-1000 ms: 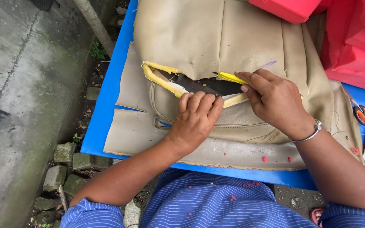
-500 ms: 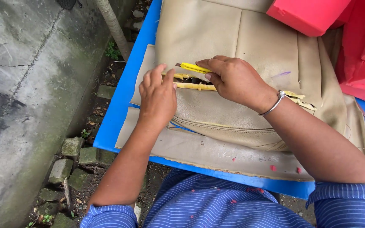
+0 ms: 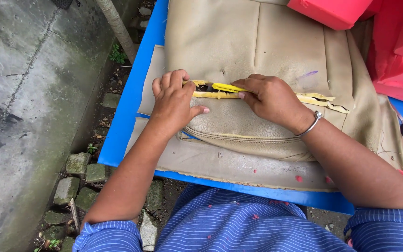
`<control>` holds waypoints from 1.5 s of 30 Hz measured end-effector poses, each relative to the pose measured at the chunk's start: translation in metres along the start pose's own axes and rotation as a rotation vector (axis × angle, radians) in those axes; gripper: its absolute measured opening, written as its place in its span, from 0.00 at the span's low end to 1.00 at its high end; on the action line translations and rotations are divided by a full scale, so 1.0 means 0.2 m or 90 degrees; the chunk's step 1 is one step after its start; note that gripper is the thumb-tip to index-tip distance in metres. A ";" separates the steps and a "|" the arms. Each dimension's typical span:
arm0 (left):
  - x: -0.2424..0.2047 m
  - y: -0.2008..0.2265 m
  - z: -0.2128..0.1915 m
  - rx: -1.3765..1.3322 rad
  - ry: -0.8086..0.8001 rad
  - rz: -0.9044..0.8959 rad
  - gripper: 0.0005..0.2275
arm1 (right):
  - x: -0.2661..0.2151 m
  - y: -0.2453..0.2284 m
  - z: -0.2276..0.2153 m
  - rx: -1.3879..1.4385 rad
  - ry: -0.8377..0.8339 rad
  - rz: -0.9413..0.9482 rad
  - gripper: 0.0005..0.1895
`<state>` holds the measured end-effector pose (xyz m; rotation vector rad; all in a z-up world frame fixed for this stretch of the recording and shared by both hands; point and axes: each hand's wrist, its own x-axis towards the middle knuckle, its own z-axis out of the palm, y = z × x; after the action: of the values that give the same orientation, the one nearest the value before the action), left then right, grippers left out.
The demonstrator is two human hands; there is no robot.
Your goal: A person is preparing a car seat cover for repair by removing old foam padding and using a small tool to clean a torn seam.
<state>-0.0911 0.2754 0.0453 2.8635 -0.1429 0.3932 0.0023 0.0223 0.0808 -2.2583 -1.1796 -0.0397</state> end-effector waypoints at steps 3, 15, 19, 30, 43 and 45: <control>0.01 0.09 0.02 0.000 -0.014 0.061 0.25 | -0.11 0.02 -0.10 -0.066 0.039 0.034 0.13; 0.29 0.49 0.17 -0.027 -0.142 0.135 0.38 | -0.48 0.17 -0.38 -0.076 0.102 0.160 0.14; 0.33 0.50 0.24 -0.050 -0.182 0.102 0.29 | -0.56 0.17 -0.44 -0.130 0.064 0.111 0.19; 0.48 0.50 0.33 -0.236 -0.110 0.256 0.12 | -0.64 0.11 -0.50 -0.140 0.099 0.067 0.17; 0.41 0.48 0.38 -0.413 -0.053 0.228 0.10 | -0.67 0.19 -0.39 -0.196 0.072 0.048 0.19; 0.40 0.49 0.38 -0.425 -0.016 0.175 0.07 | -0.68 0.19 -0.35 -0.268 0.101 0.012 0.18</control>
<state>-0.0073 0.1555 0.0196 2.1916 -0.5601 0.2881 -0.0353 -0.1305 0.0828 -2.5670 -1.1469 -0.4925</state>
